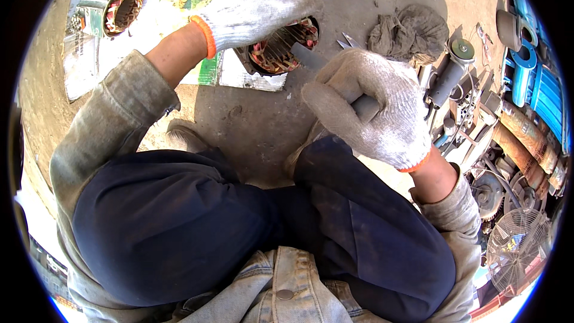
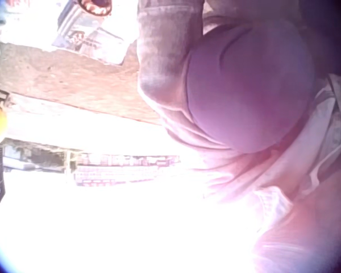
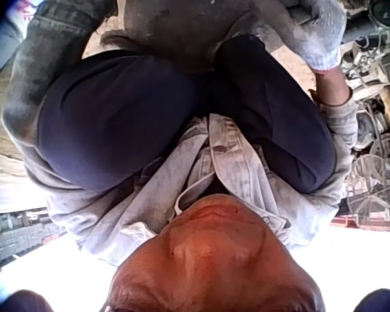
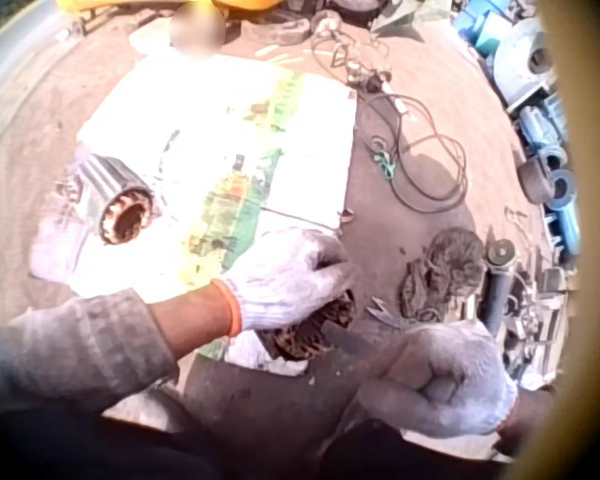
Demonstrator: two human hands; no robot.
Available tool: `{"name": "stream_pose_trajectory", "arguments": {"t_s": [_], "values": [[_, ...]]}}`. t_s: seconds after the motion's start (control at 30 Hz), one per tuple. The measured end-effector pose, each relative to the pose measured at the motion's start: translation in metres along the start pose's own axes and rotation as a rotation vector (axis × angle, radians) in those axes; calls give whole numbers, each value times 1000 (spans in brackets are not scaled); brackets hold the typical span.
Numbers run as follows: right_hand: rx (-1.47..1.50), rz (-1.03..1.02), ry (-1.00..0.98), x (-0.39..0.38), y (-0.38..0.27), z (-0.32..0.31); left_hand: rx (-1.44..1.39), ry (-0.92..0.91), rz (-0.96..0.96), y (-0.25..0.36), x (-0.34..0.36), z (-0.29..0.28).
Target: The person sits on the ground and uses pliers to cut wires on a motor stator, then uses a flat metal tool to scrape and clean the copper windings. The person handles the stator and tools directly with gloved hands.
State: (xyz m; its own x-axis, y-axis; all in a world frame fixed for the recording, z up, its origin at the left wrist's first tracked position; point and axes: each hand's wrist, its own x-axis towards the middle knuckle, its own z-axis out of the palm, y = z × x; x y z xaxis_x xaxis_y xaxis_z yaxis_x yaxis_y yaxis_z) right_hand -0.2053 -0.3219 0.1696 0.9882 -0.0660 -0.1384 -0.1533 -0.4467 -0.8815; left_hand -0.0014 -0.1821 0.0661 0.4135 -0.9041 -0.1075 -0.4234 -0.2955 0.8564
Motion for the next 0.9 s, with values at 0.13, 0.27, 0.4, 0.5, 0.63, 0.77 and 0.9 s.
{"name": "stream_pose_trajectory", "arguments": {"t_s": [0.13,0.27,0.4,0.5,0.63,0.77,0.9], "values": [[-71,38,46,0,14,19,154,53,81,-12,7,38],[-79,78,58,3,7,19,94,21,85,-15,8,35],[-72,107,58,5,-7,14,136,23,53,-14,7,31],[-92,196,96,6,-4,23,168,53,34,-10,8,42],[-40,228,122,6,-4,25,108,-29,15,-5,5,30],[-92,264,110,14,15,29,175,3,48,-12,15,43],[69,224,188,10,-2,15,166,-21,19,-8,6,28]]}}
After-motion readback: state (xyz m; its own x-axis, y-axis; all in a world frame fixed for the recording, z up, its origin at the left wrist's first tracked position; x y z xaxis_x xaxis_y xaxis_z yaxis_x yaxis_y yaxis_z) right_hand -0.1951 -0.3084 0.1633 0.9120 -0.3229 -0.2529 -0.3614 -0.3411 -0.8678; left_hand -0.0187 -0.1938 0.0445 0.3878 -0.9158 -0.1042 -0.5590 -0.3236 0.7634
